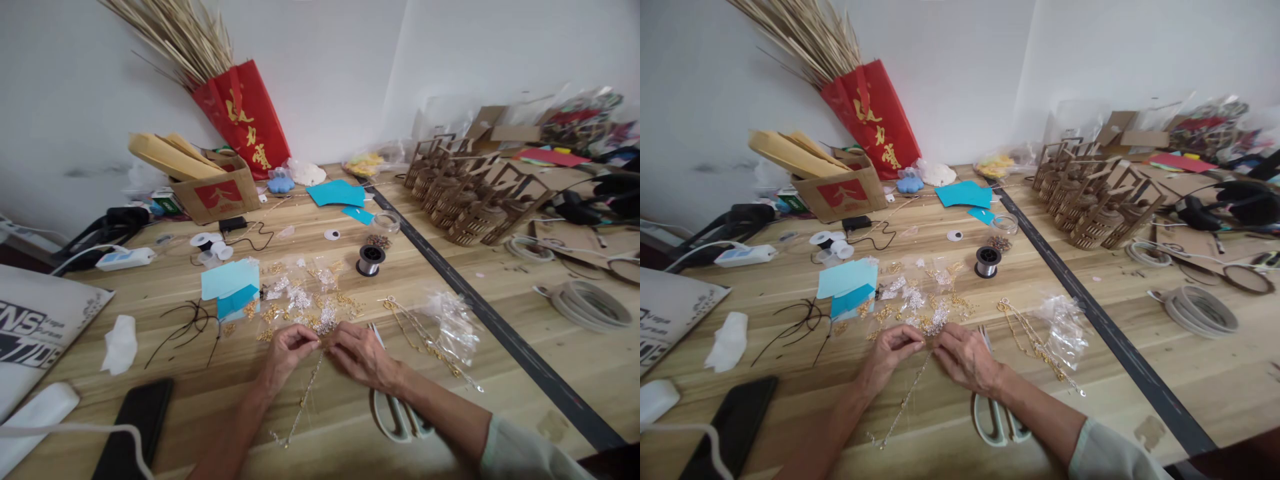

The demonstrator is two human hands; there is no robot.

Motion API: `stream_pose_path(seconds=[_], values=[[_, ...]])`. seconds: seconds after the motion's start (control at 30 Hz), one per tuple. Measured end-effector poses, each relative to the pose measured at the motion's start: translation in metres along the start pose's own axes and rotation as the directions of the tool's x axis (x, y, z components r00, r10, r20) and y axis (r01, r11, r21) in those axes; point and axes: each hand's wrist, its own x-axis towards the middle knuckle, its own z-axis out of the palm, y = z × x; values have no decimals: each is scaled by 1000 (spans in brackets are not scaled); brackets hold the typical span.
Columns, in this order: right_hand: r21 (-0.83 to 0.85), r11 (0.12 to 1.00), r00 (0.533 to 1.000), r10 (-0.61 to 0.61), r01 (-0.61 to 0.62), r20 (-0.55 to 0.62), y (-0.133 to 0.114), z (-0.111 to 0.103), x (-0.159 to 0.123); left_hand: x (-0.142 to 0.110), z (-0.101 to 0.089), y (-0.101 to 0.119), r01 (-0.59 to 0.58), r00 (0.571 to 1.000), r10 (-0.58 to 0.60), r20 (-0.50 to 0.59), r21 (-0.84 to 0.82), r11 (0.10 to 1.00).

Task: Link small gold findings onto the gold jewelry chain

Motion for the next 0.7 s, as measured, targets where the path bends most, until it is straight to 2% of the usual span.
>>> stream_pose_path(seconds=[0.7], values=[[33,999,1000,17,-17,-5,-4,-2,3,-1,1,1,7,999,-6,45,-16,1000]])
